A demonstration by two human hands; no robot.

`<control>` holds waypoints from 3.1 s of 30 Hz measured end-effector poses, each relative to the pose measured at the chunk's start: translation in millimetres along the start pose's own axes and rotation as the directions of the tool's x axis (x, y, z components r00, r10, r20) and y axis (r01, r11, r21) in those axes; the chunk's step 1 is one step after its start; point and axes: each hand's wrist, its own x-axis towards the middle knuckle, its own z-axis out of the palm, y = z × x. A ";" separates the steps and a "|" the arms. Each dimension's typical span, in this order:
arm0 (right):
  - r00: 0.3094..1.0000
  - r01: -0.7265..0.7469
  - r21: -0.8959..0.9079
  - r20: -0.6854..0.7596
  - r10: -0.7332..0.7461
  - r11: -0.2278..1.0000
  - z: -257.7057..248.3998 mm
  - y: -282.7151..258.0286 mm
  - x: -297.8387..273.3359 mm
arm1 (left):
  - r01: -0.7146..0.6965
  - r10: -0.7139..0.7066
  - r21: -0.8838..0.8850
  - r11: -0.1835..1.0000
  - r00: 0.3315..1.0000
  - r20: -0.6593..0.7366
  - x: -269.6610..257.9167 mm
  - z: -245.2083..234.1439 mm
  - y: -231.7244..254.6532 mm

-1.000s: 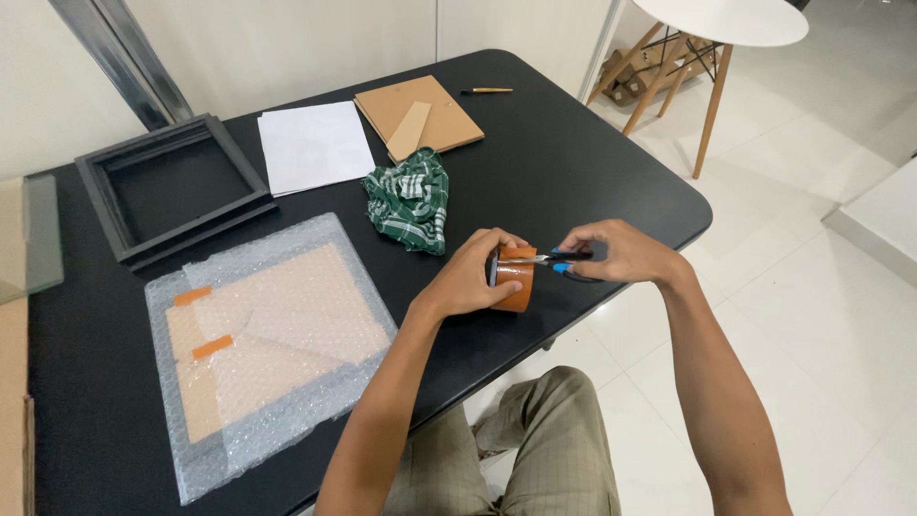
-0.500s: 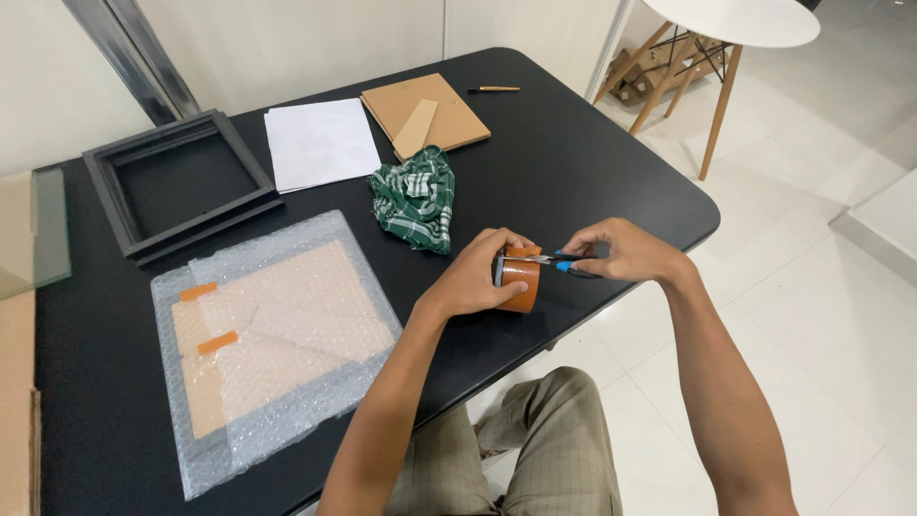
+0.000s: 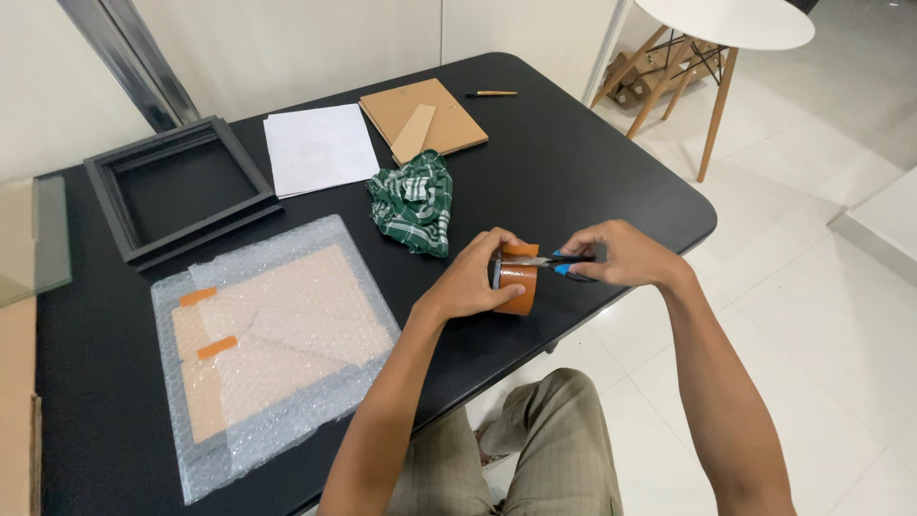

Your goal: The person wraps a framed artwork in bubble wrap, securing the edges and back with tape using scissors to cut the adhesive strips.

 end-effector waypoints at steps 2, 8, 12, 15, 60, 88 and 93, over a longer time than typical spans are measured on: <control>1.000 0.010 -0.002 -0.004 -0.010 1.000 -1.3 11.8 -0.1 | -0.005 0.005 -0.004 1.000 1.000 0.002 -1.3 1.1 -1.9; 0.994 -0.095 0.009 -0.050 0.096 0.995 -8.3 54.1 -24.5 | -0.014 0.014 -0.037 0.999 1.000 -0.010 -2.9 2.4 -5.1; 0.949 -0.247 0.005 -0.202 0.243 0.969 15.8 109.2 -15.9 | -0.025 0.022 -0.054 0.998 0.998 -0.053 0.0 6.6 -17.1; 0.925 -0.313 -0.311 -0.314 0.214 0.897 52.8 152.6 17.2 | -0.020 0.013 -0.092 0.996 0.998 -0.068 2.2 8.7 -22.0; 0.614 0.525 0.058 -0.717 -0.331 0.849 210.3 -69.9 42.2 | 0.519 -0.155 0.540 0.663 0.800 -0.580 -255.2 -160.9 3.3; 0.813 0.574 -0.075 0.170 -0.556 0.816 305.6 -229.8 57.0 | 0.514 -0.440 -0.187 0.837 0.430 -0.788 -355.5 -138.2 9.0; 0.799 0.588 -0.032 0.182 -0.573 0.809 313.2 -224.9 56.1 | 0.545 -0.465 -0.194 0.816 0.417 -0.781 -355.4 -133.0 11.7</control>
